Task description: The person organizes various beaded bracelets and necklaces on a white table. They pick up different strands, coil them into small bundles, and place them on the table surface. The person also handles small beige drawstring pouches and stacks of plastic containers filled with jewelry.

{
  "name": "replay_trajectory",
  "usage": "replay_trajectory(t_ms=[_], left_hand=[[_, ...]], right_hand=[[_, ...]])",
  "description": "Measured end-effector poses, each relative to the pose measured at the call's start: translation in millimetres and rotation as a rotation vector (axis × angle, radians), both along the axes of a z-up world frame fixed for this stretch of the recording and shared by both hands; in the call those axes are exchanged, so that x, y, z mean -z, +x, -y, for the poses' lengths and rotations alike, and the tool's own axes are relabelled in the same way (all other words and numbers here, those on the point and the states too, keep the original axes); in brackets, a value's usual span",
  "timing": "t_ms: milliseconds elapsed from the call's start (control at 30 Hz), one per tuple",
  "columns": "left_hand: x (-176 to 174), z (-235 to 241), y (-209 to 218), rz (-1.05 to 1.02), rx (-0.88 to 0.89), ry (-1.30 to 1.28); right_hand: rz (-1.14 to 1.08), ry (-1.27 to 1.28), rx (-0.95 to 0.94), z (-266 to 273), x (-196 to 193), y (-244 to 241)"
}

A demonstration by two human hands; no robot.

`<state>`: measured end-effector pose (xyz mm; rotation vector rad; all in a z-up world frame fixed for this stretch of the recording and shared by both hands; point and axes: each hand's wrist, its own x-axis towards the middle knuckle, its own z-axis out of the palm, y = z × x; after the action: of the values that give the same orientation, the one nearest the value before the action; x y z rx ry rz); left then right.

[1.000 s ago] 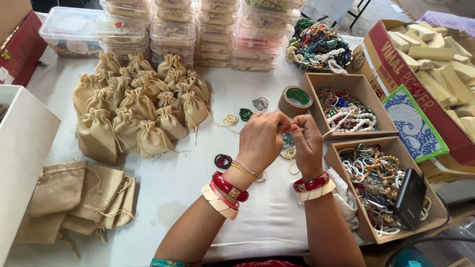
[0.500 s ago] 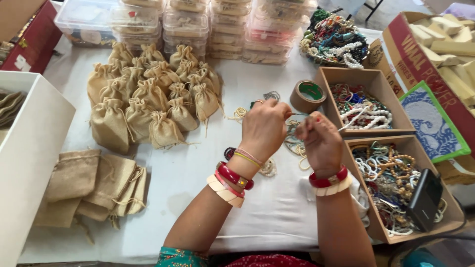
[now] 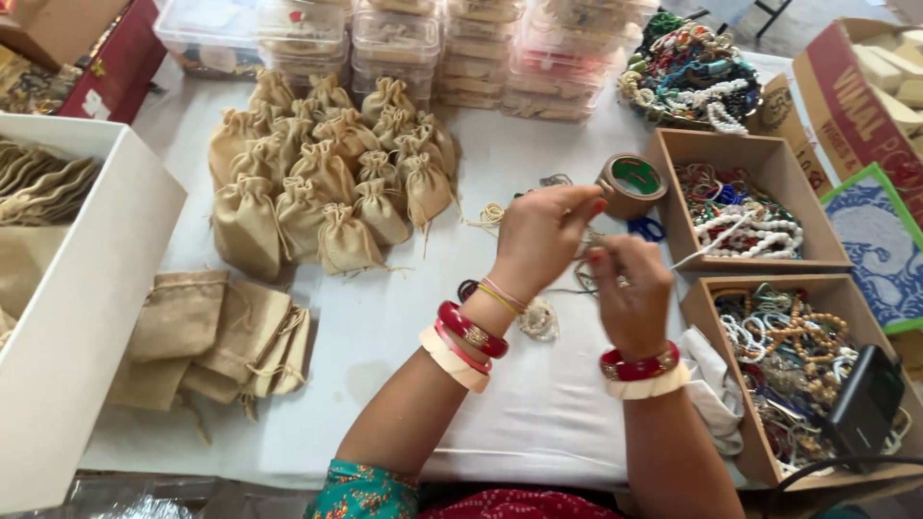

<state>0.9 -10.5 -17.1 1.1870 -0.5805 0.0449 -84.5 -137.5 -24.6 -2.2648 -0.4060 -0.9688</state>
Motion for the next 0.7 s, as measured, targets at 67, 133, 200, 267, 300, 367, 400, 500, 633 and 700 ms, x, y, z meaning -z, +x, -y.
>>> replay_trajectory(t_ms=[67,133,200,267,300,367,400,500,633,700], left_hand=[[-7.5,-3.1,-10.9,0.467,-0.419,0.538],[-12.3,-3.0,-17.6,0.481,-0.370,0.607],[-11.4,-3.4,-17.8,0.488,-0.312,0.675],[-10.8,-2.0,-8.6,0.194,0.104,0.644],[5.0,2.0,0.7,0.193,0.110,0.641],[33.4,8.3,22.2,-0.172,0.721,-0.057],[20.7,4.0,15.4,-0.168,0.720,-0.056],[-2.5,-1.5,2.6,-0.268,0.624,-0.330],[-9.0,-8.3,-3.5,0.360,-0.116,0.217],[-11.3,-12.7,-4.0,0.715,-0.555,0.680]], right_hand=[[-0.075,0.228,0.169,9.6,-1.4,-1.6],[-0.073,0.317,0.137,25.5,5.0,3.9],[-0.076,0.407,0.113,32.6,11.7,7.3],[-0.054,0.516,-0.021,33.4,12.1,11.5],[-0.055,0.514,-0.014,36.3,18.6,12.3],[-0.072,0.676,-0.100,40.9,29.5,18.2],[-0.068,0.676,-0.103,34.2,28.6,18.4],[-0.161,0.645,-0.081,11.1,16.1,13.8],[0.086,-0.030,0.147,2.5,5.2,2.9],[0.156,-0.094,0.228,11.6,6.0,1.8]])
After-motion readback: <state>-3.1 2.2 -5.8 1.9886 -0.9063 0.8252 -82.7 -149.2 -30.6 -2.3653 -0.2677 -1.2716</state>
